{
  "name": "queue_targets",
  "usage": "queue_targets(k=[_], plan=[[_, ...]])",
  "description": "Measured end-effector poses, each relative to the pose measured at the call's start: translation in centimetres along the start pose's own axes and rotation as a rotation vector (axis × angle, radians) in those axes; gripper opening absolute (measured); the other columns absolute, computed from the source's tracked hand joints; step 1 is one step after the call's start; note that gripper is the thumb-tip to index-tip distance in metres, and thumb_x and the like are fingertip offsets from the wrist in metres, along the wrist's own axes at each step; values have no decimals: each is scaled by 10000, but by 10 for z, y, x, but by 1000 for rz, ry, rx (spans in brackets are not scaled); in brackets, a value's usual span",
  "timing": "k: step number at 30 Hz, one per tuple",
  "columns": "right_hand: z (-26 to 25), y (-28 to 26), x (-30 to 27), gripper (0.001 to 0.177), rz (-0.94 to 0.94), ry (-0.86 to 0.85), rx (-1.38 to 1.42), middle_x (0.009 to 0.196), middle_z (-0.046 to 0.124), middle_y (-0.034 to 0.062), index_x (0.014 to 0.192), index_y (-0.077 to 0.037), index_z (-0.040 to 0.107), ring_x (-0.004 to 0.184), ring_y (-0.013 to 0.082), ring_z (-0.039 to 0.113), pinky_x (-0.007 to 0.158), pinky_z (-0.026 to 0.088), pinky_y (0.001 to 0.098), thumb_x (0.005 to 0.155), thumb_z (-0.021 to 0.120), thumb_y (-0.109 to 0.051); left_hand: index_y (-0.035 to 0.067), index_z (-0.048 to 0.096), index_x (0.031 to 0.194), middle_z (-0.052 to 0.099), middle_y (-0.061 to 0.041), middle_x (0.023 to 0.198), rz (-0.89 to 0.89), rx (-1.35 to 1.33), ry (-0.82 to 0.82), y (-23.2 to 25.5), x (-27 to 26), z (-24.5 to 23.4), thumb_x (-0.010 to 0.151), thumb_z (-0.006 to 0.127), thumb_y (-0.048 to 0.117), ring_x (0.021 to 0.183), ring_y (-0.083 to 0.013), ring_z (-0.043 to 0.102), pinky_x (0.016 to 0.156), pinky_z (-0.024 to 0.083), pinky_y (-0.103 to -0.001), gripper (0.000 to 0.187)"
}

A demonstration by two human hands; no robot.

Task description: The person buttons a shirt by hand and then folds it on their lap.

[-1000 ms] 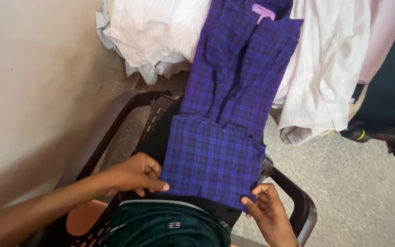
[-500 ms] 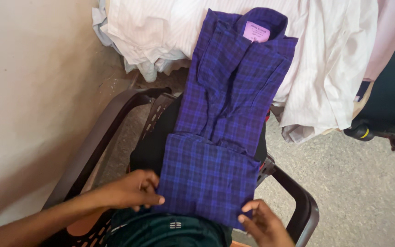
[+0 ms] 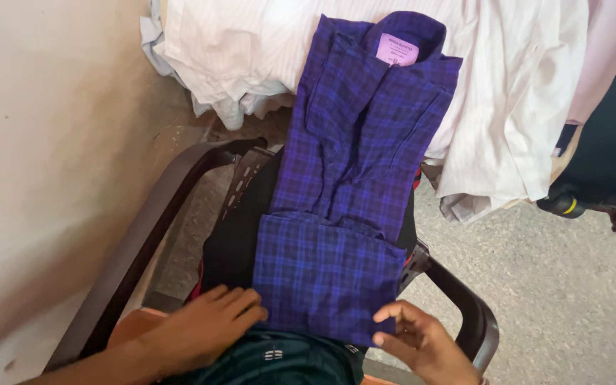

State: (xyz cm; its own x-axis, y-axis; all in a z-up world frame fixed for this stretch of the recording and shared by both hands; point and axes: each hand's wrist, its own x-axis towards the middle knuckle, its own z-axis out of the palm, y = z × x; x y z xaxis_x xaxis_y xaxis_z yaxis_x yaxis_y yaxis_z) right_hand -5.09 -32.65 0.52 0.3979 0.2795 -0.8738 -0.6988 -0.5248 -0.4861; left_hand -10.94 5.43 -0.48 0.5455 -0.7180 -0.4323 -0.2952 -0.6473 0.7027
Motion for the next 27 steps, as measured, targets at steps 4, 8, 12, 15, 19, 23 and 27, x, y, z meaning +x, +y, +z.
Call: queue_targets(k=[4, 8, 12, 15, 19, 23, 27], plan=[[20, 7, -6, 539, -70, 77, -173, 1087, 699, 36, 1197, -150, 619, 975, 143, 737, 875, 598, 321, 733, 849, 0, 9, 534, 1329, 518, -169, 1289, 5, 76, 167, -12, 4, 20, 857, 707, 157, 1128, -362, 549, 897, 435, -492, 523], [27, 22, -3, 610, -333, 206, -460, 1166, 628, 94, 1233, -128, 585, 1077, 199, 683, 906, 549, 359, 708, 855, 22, 41, 584, 1270, 520, -151, 1277, -13, 118, 66, -15, 8, 18, 771, 645, -2, 1140, -335, 557, 953, 445, -474, 505], [27, 33, -6, 537, -224, 232, -506, 1103, 644, 59, 1257, -168, 623, 1018, 173, 729, 881, 586, 322, 781, 779, 25, 73, 641, 1156, 570, -85, 1189, -66, -29, 77, -11, 9, 4, 862, 640, 33, 1108, -279, 588, 968, 457, -443, 296], [27, 40, -8, 502, -305, 268, -475, 1094, 652, 51, 1231, -166, 687, 1003, 176, 703, 858, 596, 312, 772, 790, 10, 80, 669, 1084, 607, -64, 1142, -52, -178, 183, -5, 6, -7, 915, 659, 89, 1080, -261, 608, 946, 474, -423, 170], [18, 41, -10, 428, -410, 356, -510, 1121, 596, 91, 1120, -169, 812, 1003, 199, 652, 896, 580, 321, 719, 847, -23, 80, 688, 1010, 658, -48, 1176, -68, -381, 298, 1, 3, -35, 905, 688, 131, 1090, -231, 629, 940, 487, -395, 117], [1, 15, -23, 356, -524, 444, -396, 1511, 538, 99, 1115, -159, 862, 1064, 193, 628, 935, 553, 317, 766, 866, -89, 53, 660, 1032, 683, -96, 1153, 59, -461, 532, -3, 12, -67, 915, 659, 124, 1122, -237, 657, 980, 513, -388, 137], [-20, -38, -19, 254, -673, 449, -248, 1326, 660, 121, 1098, -41, 743, 1134, 164, 661, 860, 553, 274, 847, 724, -74, 49, 648, 1073, 720, -87, 1081, -6, -572, 640, -11, 34, -101, 967, 600, 162, 1026, -193, 704, 913, 557, -351, 162]])
